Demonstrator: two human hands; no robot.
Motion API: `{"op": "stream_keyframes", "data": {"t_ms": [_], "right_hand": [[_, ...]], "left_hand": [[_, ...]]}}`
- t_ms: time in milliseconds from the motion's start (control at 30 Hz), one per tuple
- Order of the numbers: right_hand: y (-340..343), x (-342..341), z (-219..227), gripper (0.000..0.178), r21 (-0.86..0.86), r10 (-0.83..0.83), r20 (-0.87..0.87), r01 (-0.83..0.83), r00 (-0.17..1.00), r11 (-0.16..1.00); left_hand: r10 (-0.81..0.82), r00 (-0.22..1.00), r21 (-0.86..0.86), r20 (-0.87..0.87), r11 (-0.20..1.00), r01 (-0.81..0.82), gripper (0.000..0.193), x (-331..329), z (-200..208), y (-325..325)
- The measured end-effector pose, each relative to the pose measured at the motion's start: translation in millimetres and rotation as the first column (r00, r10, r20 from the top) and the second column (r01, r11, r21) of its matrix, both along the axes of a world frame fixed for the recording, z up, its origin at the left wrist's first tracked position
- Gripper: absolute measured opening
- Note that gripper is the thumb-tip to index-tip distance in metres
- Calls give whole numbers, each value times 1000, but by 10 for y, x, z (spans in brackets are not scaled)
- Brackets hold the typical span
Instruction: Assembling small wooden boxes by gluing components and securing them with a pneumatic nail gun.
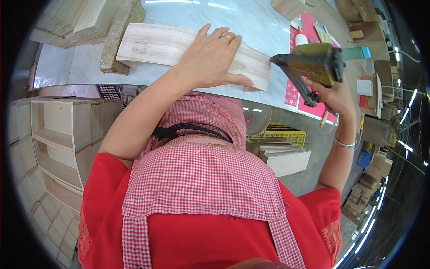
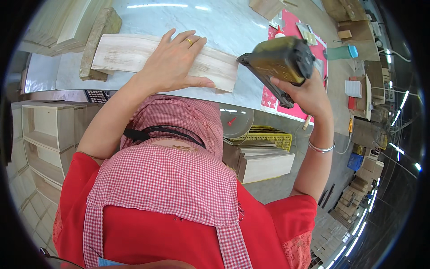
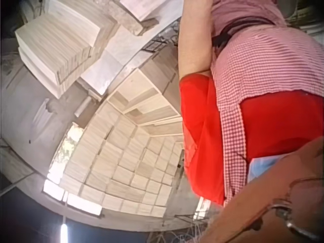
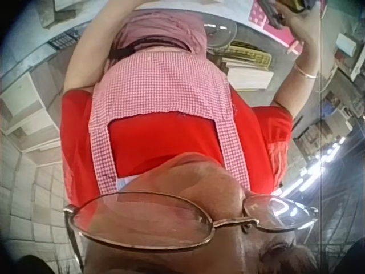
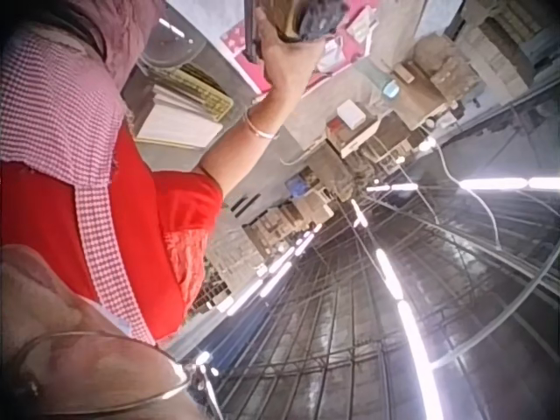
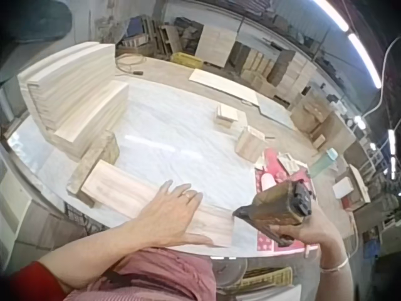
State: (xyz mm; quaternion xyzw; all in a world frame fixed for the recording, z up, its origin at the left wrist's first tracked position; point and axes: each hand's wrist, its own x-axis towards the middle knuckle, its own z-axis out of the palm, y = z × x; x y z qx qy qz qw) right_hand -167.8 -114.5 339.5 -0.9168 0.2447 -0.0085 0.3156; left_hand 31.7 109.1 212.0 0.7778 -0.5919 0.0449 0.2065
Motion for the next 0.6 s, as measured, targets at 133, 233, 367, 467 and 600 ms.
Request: {"op": "stream_keyframes", "data": {"t_ms": [133,233,367,467,600], "right_hand": [[-27,-137,-57,33,109,-266,71,258,961,960],[-415,-451,-242,40,-90,-508,-26,504,861,859],[-995,-1017,-954,45,-150,-409,179,436,895,887],[-1309,-1210,-1482,58,-697,-324,148,331,934,636],[-1135,-1053,-1683,62,-694,-577,-41,392,815,603]], "left_hand": [[-82,971,-365,-223,931,-5,44,267,1,62],[-9,972,-426,-234,900,-94,19,587,90,213],[191,909,-310,-371,897,-315,18,701,219,314],[236,927,-213,-292,929,-304,22,642,255,248],[198,956,-271,-216,929,-254,26,600,212,150]]}}
